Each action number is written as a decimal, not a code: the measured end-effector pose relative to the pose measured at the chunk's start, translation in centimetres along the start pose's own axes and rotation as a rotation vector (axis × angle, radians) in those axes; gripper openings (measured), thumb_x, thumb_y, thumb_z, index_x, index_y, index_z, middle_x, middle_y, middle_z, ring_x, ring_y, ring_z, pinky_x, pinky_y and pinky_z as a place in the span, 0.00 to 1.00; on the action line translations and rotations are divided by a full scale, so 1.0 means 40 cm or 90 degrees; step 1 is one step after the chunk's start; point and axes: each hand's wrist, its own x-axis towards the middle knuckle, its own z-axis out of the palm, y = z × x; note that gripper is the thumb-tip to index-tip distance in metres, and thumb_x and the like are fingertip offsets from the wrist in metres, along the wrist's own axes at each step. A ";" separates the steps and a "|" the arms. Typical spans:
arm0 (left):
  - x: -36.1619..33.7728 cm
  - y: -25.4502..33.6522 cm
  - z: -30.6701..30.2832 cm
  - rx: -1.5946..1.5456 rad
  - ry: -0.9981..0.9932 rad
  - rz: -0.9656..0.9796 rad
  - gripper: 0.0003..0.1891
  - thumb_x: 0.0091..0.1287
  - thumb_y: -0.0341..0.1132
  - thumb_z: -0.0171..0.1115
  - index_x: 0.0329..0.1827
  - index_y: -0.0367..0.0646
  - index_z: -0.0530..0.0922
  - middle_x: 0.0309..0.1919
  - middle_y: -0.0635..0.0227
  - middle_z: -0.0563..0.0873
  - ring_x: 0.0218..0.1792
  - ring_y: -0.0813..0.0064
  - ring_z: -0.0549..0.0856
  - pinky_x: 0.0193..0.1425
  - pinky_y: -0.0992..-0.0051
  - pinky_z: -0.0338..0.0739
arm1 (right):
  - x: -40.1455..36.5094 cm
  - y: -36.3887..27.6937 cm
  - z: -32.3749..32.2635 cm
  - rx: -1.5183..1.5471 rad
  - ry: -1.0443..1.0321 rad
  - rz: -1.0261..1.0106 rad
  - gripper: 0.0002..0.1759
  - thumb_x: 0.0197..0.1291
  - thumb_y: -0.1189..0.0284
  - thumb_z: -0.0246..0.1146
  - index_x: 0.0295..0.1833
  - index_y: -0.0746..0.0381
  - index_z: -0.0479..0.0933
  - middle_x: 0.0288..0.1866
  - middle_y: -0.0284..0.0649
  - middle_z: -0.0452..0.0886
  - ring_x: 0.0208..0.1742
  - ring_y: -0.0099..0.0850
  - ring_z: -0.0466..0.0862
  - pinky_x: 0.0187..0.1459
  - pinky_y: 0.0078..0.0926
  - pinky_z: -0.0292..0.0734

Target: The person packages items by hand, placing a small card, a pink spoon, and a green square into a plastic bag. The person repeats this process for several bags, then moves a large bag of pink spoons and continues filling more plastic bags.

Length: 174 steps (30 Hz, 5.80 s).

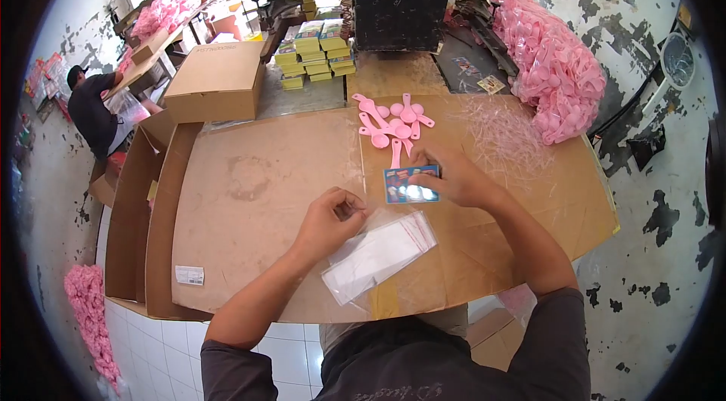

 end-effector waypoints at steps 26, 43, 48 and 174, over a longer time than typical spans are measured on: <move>0.005 -0.013 -0.011 -0.322 -0.045 -0.012 0.34 0.74 0.25 0.68 0.79 0.37 0.62 0.41 0.56 0.93 0.43 0.77 0.91 0.47 0.77 0.86 | -0.023 0.113 0.154 0.369 0.091 -0.058 0.20 0.71 0.81 0.66 0.66 0.63 0.81 0.54 0.36 0.86 0.51 0.22 0.83 0.50 0.25 0.80; -0.034 0.063 -0.017 -0.114 -0.114 -0.027 0.32 0.75 0.25 0.67 0.80 0.41 0.65 0.46 0.58 0.92 0.46 0.80 0.88 0.52 0.77 0.84 | -0.028 0.061 0.212 0.282 0.145 -0.059 0.20 0.67 0.78 0.73 0.62 0.65 0.78 0.44 0.37 0.87 0.43 0.19 0.85 0.44 0.20 0.81; -0.033 0.036 -0.005 -0.275 -0.101 0.040 0.29 0.76 0.25 0.65 0.78 0.37 0.65 0.48 0.58 0.92 0.49 0.79 0.88 0.51 0.77 0.84 | -0.014 0.047 0.207 0.178 0.084 -0.200 0.12 0.69 0.79 0.69 0.56 0.65 0.79 0.44 0.37 0.86 0.44 0.20 0.85 0.45 0.20 0.80; -0.037 0.082 -0.051 -0.343 0.011 0.122 0.19 0.79 0.29 0.62 0.69 0.30 0.76 0.53 0.53 0.91 0.55 0.72 0.89 0.62 0.73 0.84 | 0.030 -0.088 0.122 0.369 -0.105 0.005 0.15 0.73 0.78 0.66 0.63 0.68 0.80 0.49 0.35 0.86 0.50 0.20 0.85 0.53 0.21 0.81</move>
